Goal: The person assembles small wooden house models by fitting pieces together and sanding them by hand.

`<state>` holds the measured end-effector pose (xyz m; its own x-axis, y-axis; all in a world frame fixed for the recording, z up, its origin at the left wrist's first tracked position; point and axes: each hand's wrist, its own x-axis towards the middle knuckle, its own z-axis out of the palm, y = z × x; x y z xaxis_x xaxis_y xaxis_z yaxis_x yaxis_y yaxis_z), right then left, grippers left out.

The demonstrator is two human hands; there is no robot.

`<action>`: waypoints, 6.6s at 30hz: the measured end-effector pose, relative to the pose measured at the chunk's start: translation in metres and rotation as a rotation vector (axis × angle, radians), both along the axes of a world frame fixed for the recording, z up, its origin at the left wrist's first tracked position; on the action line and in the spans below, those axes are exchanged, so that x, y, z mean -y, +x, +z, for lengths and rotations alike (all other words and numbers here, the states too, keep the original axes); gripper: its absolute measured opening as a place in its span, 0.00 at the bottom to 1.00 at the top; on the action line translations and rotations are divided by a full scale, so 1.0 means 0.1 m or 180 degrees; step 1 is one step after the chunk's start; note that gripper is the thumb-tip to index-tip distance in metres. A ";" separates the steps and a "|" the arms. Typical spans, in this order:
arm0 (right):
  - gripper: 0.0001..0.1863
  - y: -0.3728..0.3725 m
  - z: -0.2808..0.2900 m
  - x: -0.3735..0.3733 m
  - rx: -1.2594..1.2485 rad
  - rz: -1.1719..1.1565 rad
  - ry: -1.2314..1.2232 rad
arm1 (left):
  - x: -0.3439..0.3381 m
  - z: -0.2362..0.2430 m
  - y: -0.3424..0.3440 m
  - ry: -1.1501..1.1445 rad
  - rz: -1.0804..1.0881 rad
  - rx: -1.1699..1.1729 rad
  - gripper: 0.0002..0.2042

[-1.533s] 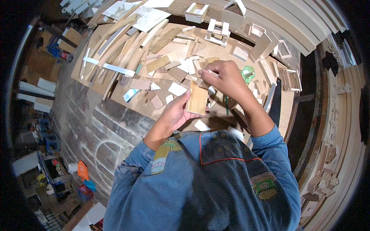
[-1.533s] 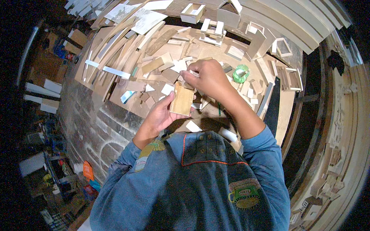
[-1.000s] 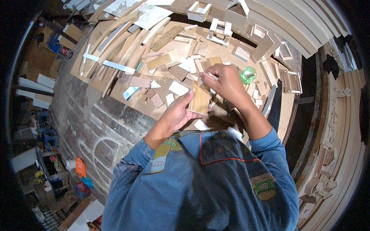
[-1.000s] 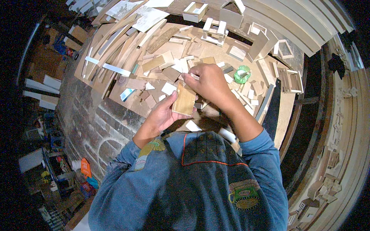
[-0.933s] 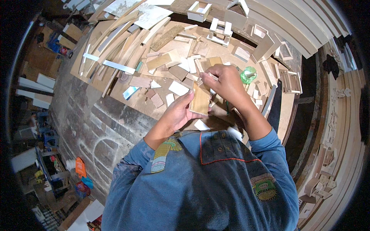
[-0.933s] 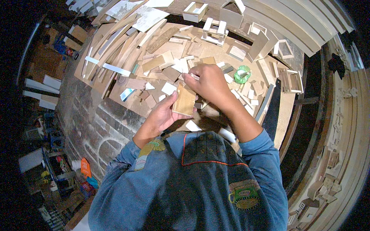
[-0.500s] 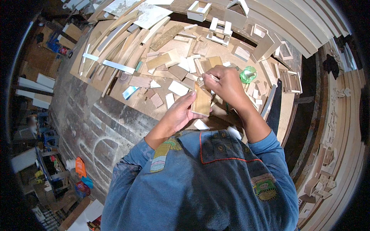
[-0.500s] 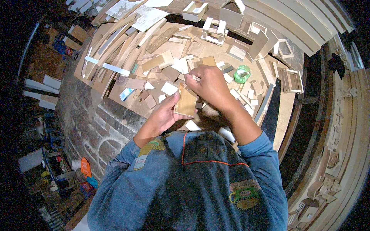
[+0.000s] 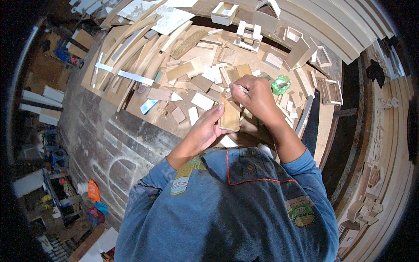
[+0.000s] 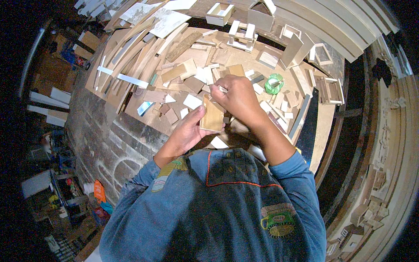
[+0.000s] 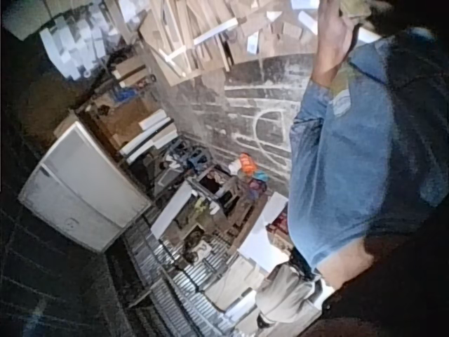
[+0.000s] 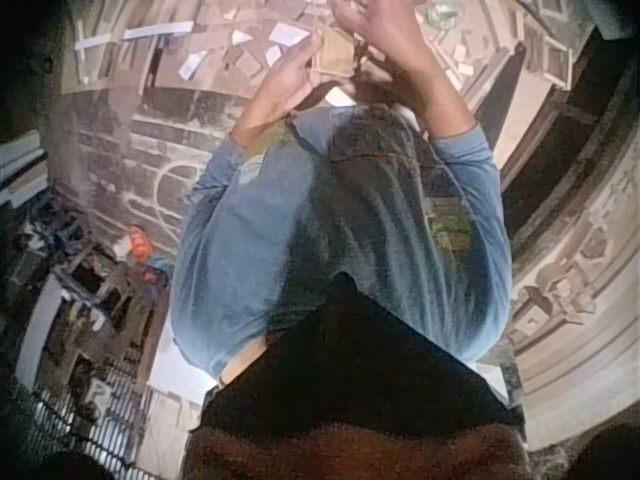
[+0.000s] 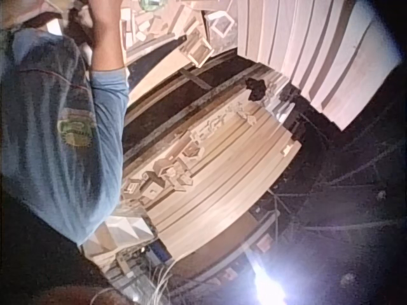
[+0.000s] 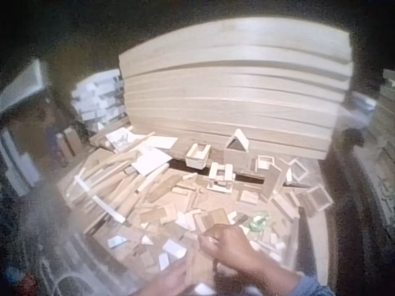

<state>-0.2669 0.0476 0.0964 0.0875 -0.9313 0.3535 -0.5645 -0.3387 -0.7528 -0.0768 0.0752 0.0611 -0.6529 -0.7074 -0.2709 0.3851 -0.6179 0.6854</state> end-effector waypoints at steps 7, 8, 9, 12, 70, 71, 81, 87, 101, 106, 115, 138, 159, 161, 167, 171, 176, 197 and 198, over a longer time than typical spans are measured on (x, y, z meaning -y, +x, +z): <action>0.12 0.01 -0.07 -0.01 -0.0052 -0.0122 -0.0115 | 0.01 -0.09 -0.03 -0.0035 -0.0013 -0.0089 0.23; 0.14 0.01 -0.05 0.00 -0.0266 -0.0076 -0.0026 | 0.02 -0.11 -0.02 -0.0058 -0.0023 -0.0104 0.24; 0.15 0.01 0.00 0.01 -0.0481 -0.0031 0.0063 | 0.04 -0.13 -0.01 0.0022 -0.0025 -0.0162 0.24; 0.21 0.03 0.13 -0.01 -0.0643 -0.0183 -0.0030 | 0.12 -0.16 0.02 0.0159 -0.0036 -0.0302 0.24; 0.43 0.90 -0.63 -1.26 0.0368 0.0319 0.0106 | -0.43 -0.60 1.19 -0.0178 0.0236 -0.0508 0.43; 0.44 0.95 -0.64 -1.27 0.0386 0.0335 0.0149 | -0.46 -0.59 1.21 -0.0142 0.0188 -0.0451 0.43; 0.33 1.14 -1.05 -1.40 -0.0282 0.0128 -0.0094 | -0.47 -0.87 1.43 -0.1037 -0.0186 0.0657 0.43; 0.32 1.07 -1.26 -1.33 -0.1313 -0.0056 0.0260 | -0.31 -1.03 1.53 -0.3655 -0.0020 0.2553 0.42; 0.37 0.96 -1.27 -1.29 -0.1896 -0.0281 0.0394 | -0.22 -1.06 1.35 -0.4722 0.0034 0.3437 0.33; 0.36 0.60 -1.12 -1.43 -0.1719 -0.0597 0.0382 | -0.22 -1.07 1.35 -0.4719 0.0053 0.3528 0.30; 0.25 0.33 -1.05 -1.42 -0.1903 -0.0663 0.0734 | -0.22 -1.05 1.31 -0.4583 0.0085 0.3549 0.31; 0.25 1.23 -1.18 -1.11 -0.0565 -0.0277 0.0777 | -0.22 -1.05 1.33 -0.4537 0.0110 0.3500 0.28; 0.22 1.32 -1.26 -1.08 -0.0854 -0.0404 0.0594 | -0.24 -1.04 1.31 -0.4507 0.0048 0.3589 0.29; 0.23 1.32 -1.25 -1.08 -0.0850 -0.0413 0.0618 | -0.23 -1.05 1.31 -0.4521 0.0052 0.3586 0.29; 0.28 1.34 -1.22 -1.10 -0.0645 -0.0461 0.0449 | -0.24 -1.06 1.30 -0.4580 0.0191 0.3557 0.29; 0.28 1.35 -1.24 -1.13 -0.0435 -0.0472 0.0002 | -0.24 -1.07 1.30 -0.4608 0.0212 0.3539 0.29; 0.23 1.36 -1.22 -1.16 -0.0650 -0.0331 -0.0236 | -0.23 -1.11 1.32 -0.4629 0.0213 0.3503 0.29; 0.23 0.88 -1.04 -1.42 0.0041 -0.1219 0.0324 | -0.22 -1.08 1.31 -0.4661 0.0105 0.3579 0.29; 0.22 0.74 -1.09 -1.46 -0.0279 -0.1303 0.0392 | -0.22 -1.08 1.32 -0.4670 0.0113 0.3567 0.29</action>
